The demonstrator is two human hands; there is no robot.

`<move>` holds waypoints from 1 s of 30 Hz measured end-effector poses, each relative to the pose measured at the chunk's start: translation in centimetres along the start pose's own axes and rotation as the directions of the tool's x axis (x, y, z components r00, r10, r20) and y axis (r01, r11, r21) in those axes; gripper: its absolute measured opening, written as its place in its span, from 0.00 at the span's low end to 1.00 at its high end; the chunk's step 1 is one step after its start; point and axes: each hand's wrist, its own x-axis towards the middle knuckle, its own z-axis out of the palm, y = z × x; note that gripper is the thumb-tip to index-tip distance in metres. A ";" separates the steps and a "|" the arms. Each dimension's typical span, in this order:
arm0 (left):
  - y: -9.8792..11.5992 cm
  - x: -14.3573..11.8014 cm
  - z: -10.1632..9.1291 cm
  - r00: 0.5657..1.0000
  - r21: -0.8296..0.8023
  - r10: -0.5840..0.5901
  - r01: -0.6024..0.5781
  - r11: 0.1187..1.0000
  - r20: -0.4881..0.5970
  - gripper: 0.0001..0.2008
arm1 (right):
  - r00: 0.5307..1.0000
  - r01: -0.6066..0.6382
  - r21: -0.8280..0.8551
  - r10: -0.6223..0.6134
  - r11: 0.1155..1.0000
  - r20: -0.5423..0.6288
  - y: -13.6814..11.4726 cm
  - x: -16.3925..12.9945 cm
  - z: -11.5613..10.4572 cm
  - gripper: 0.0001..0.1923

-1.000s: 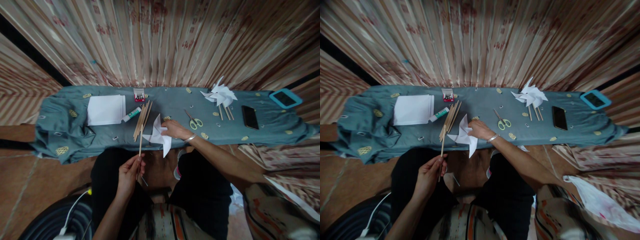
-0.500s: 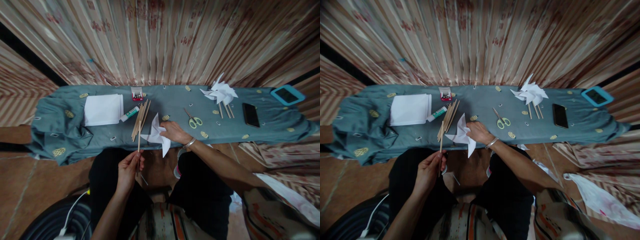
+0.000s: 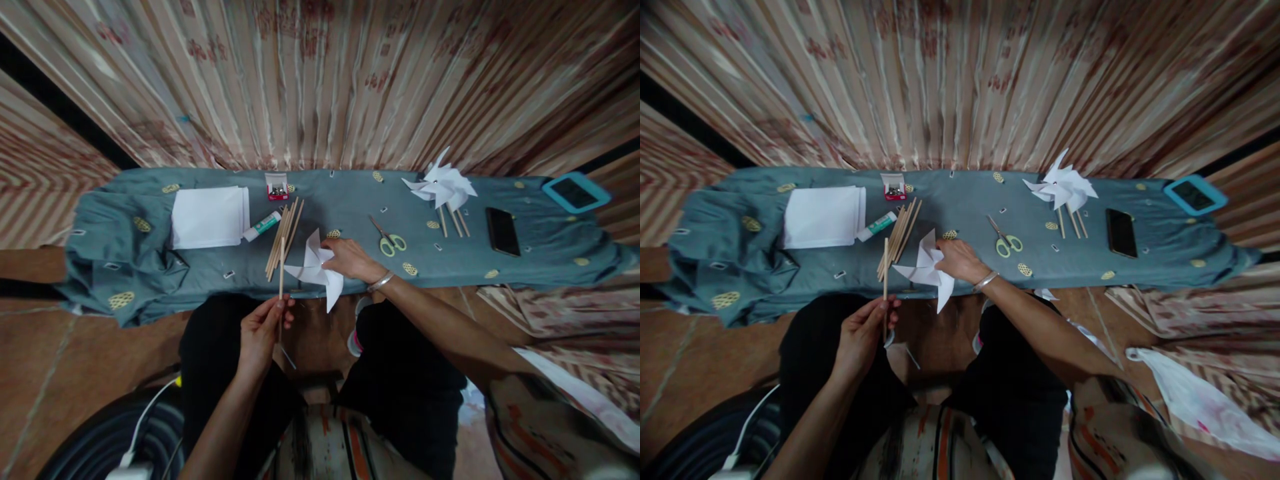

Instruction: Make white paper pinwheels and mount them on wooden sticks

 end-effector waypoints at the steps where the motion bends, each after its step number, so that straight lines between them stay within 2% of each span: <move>1: 0.3 0.4 0.2 1.000 0.030 0.023 -0.023 0.999 0.003 0.21 | 1.000 0.001 -0.001 -0.001 1.000 0.002 0.1 0.0 0.0 0.25; 3: 1.1 1.7 0.7 0.993 0.081 0.110 -0.114 0.990 0.047 0.20 | 1.000 0.007 -0.001 -0.007 1.000 0.001 0.1 0.1 0.0 0.24; 6: 2.1 4.9 2.1 0.954 0.150 0.250 -0.275 0.950 0.166 0.16 | 1.000 0.019 0.004 -0.019 1.000 0.000 0.2 0.1 0.1 0.23; 9: 2.0 8.7 4.0 0.944 0.197 0.209 -0.263 0.945 0.256 0.13 | 1.000 0.028 0.030 -0.027 0.999 -0.002 0.3 0.0 0.3 0.22; 11: 1.5 10.8 5.1 0.944 0.218 0.188 -0.250 0.943 0.272 0.11 | 0.999 0.035 0.060 -0.034 0.998 -0.007 0.5 0.0 0.3 0.21; 14: 0.6 12.6 5.9 0.927 0.228 0.171 -0.256 0.939 0.335 0.12 | 0.999 0.043 0.095 -0.043 0.995 -0.009 0.8 0.1 0.4 0.21; 16: 0.1 13.1 5.9 0.917 0.238 0.144 -0.244 0.940 0.373 0.14 | 0.999 0.045 0.105 -0.045 0.993 -0.004 0.9 0.2 0.5 0.20; 20: -0.1 13.0 5.7 0.920 0.231 0.112 -0.210 0.950 0.376 0.17 | 1.000 0.025 0.123 -0.024 0.992 -0.013 1.1 0.1 0.7 0.19; 26: 1.3 11.6 5.7 0.941 0.242 0.082 -0.168 0.956 0.327 0.19 | 0.998 0.034 0.237 -0.021 0.971 -0.055 1.6 -0.1 1.2 0.20; 30: 2.1 10.8 5.8 0.940 0.214 0.076 -0.154 0.965 0.332 0.19 | 0.997 0.049 0.275 -0.029 0.960 -0.076 2.2 0.3 1.6 0.22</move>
